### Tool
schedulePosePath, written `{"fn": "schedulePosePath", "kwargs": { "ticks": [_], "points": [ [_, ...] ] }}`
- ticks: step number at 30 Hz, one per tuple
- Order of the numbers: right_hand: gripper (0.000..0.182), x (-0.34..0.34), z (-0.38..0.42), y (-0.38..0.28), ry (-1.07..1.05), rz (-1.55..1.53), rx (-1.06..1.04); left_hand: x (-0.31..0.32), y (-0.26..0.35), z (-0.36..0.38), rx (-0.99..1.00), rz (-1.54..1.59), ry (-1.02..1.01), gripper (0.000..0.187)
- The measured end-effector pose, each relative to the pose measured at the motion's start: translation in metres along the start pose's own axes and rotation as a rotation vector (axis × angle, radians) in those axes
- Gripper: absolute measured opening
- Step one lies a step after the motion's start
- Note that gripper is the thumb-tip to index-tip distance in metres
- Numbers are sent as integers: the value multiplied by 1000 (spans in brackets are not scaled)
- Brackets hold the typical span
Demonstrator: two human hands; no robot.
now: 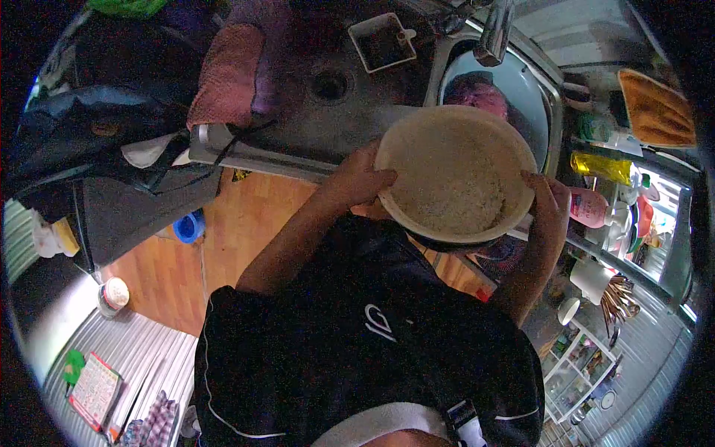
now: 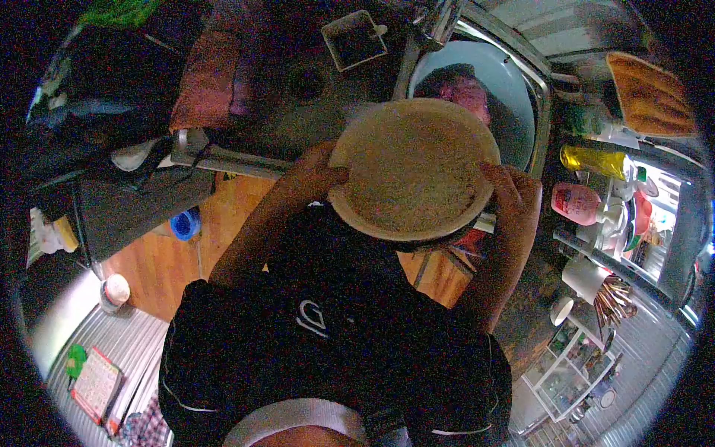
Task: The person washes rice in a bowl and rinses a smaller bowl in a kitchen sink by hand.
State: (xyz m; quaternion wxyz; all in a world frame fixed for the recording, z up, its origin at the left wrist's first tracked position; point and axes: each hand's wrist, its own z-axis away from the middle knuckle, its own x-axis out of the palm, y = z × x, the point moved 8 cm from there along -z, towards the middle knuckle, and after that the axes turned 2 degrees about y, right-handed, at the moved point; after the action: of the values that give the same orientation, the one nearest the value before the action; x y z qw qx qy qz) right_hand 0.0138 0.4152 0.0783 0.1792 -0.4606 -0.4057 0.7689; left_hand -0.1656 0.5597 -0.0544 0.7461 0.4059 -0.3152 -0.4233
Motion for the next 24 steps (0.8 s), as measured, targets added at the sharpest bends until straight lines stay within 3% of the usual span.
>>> {"fn": "schedulePosePath", "kwargs": {
  "ticks": [7, 11, 13, 19, 24],
  "points": [
    [24, 1, 4, -11, 86, -40, -91, 0, 5, 4, -6, 6, -16, 43],
    [24, 3, -2, -2, 3, 14, -45, -3, 4, 8, -68, -25, 16, 43],
    [26, 4, 6, -19, 116, -64, -133, -2, 7, 9, -74, -31, -18, 43],
    [27, 5, -2, -12, 7, 65, -42, -2, 10, 7, -25, -18, 9, 41],
    [26, 5, -4, -15, 34, 108, -76, -5, 2, 2, -22, -37, 16, 41]
  ]
}}
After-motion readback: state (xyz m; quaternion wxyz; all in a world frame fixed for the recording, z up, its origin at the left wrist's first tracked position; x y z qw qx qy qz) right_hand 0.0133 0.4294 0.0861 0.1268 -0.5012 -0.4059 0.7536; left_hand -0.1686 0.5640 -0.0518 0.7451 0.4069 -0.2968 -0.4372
